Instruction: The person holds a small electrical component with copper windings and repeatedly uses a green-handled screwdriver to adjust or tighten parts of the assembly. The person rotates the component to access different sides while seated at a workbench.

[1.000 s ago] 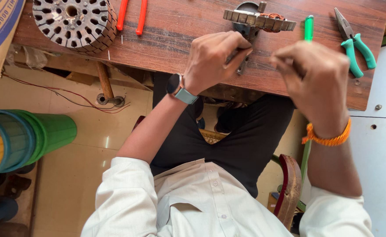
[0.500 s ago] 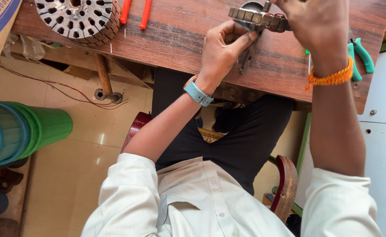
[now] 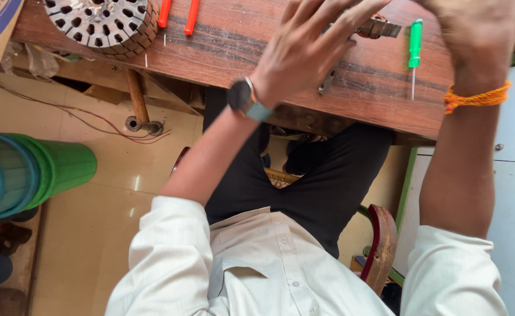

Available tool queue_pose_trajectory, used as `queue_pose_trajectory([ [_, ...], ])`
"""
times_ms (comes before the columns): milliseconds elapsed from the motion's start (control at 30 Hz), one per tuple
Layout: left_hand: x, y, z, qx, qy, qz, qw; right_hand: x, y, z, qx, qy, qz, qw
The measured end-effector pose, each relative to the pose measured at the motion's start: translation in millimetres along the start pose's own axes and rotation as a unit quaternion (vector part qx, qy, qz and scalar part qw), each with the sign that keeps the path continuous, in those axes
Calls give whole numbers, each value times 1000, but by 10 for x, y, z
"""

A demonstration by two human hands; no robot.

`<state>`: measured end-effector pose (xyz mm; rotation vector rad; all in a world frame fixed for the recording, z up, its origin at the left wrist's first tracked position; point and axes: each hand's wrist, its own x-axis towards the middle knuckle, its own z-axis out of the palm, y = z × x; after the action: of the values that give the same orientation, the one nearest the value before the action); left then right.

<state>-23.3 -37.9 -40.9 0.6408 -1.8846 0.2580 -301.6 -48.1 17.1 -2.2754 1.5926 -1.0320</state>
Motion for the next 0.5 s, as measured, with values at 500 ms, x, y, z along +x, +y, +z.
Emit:
queue_pose_trajectory([
  [500,-169,-307,207,-151,-147,-64,975,-229,-1110,-214,156,-91,91,979],
])
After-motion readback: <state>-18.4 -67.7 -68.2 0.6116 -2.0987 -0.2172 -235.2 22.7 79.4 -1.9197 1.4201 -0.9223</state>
